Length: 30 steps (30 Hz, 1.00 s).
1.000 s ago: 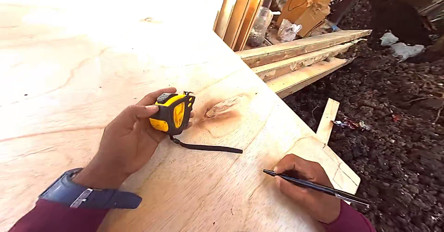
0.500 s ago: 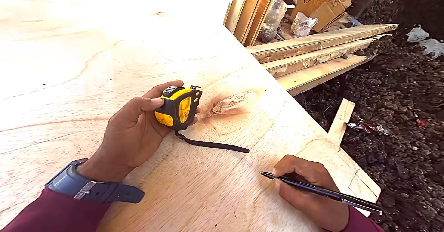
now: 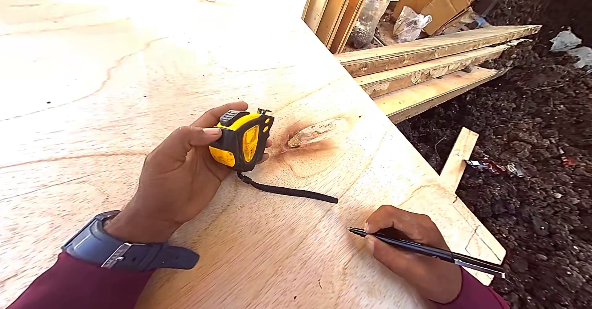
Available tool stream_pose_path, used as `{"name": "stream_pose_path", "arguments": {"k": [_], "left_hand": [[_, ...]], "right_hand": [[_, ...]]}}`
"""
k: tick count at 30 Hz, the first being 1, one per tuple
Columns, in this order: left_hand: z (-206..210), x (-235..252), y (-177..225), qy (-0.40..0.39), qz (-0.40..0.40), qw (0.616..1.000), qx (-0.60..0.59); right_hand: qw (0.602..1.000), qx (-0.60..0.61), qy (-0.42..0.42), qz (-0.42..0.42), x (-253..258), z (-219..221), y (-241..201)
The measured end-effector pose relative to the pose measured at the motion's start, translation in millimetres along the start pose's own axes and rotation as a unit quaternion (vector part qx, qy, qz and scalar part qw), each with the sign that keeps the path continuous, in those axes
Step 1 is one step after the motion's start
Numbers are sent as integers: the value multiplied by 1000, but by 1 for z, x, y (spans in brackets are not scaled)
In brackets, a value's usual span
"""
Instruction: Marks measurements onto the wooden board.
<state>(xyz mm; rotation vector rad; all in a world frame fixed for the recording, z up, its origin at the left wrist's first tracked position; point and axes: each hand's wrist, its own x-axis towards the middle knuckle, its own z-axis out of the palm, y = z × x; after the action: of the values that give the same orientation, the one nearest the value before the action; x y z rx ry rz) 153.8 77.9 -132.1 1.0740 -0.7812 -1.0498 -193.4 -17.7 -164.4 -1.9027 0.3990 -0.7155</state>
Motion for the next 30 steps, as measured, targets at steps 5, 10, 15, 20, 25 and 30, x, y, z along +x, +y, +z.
{"name": "stream_pose_path", "arguments": {"k": [5,10,15,20,25,30], "left_hand": [[0,0,1,-1,0,1000,4],[2,0,1,6,-1,1000,18],[2,0,1,10,1,1000,17],[1,0,1,6,2,1000,18],[2,0,1,7,3,1000,19],[0,0,0,-1,6,1000,11]], "right_hand": [[1000,7,1,8,0,0,-2],[1000,14,-2,16,0,-1,-3],[1000,12,-2,18,1,-1,-3],[1000,5,1,18,1,-1,-3],[1000,9,-1,21,1,0,-4],[1000,10,6,24,1,0,-4]]}}
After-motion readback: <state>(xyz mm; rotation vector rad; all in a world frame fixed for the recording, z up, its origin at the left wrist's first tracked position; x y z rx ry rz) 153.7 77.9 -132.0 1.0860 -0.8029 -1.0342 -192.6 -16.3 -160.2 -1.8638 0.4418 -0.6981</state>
